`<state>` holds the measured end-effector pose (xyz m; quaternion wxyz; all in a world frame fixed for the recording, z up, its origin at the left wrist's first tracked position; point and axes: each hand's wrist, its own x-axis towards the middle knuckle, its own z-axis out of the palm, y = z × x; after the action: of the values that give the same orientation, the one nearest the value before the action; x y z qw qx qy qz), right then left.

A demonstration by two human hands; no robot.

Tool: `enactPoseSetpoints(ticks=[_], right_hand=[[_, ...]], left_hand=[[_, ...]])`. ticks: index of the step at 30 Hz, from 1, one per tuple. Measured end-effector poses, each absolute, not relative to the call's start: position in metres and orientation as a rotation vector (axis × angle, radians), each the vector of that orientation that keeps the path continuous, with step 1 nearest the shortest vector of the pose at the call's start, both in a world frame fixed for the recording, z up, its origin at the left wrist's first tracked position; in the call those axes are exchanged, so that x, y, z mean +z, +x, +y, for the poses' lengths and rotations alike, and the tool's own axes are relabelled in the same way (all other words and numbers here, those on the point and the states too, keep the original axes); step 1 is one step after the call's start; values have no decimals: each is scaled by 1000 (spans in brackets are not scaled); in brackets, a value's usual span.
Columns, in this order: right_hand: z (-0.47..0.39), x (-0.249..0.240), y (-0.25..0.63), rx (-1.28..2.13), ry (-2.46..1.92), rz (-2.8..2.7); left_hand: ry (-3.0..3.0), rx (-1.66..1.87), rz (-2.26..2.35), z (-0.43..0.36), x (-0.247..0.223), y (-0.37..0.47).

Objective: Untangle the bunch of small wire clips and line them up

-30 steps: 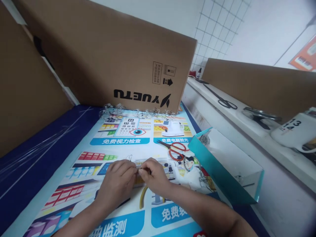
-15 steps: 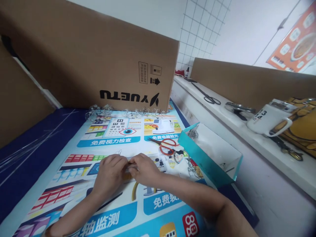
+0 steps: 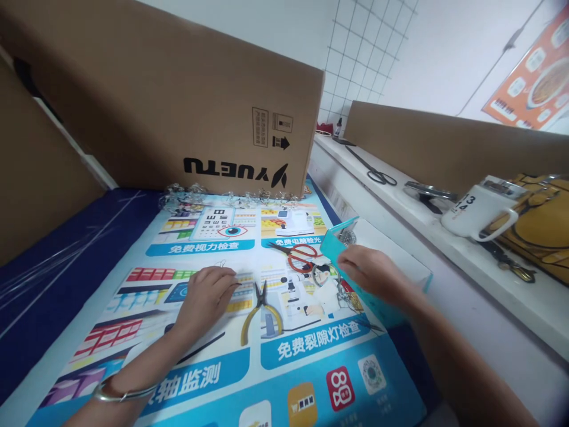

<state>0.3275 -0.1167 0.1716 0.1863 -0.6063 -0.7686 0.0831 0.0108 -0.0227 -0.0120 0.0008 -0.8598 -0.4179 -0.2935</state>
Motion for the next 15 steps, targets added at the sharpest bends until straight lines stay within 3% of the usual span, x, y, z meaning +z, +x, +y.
enactPoseSetpoints(ticks=[7,15], right_hand=[[-152,167,440,-68,-2329,-2159],[-156,133,494,517,-2181,-2253]], left_hand=[[-2754,-937,-1251,-15,-23,3],[-2773,-882,-1284,-14,-29,0]])
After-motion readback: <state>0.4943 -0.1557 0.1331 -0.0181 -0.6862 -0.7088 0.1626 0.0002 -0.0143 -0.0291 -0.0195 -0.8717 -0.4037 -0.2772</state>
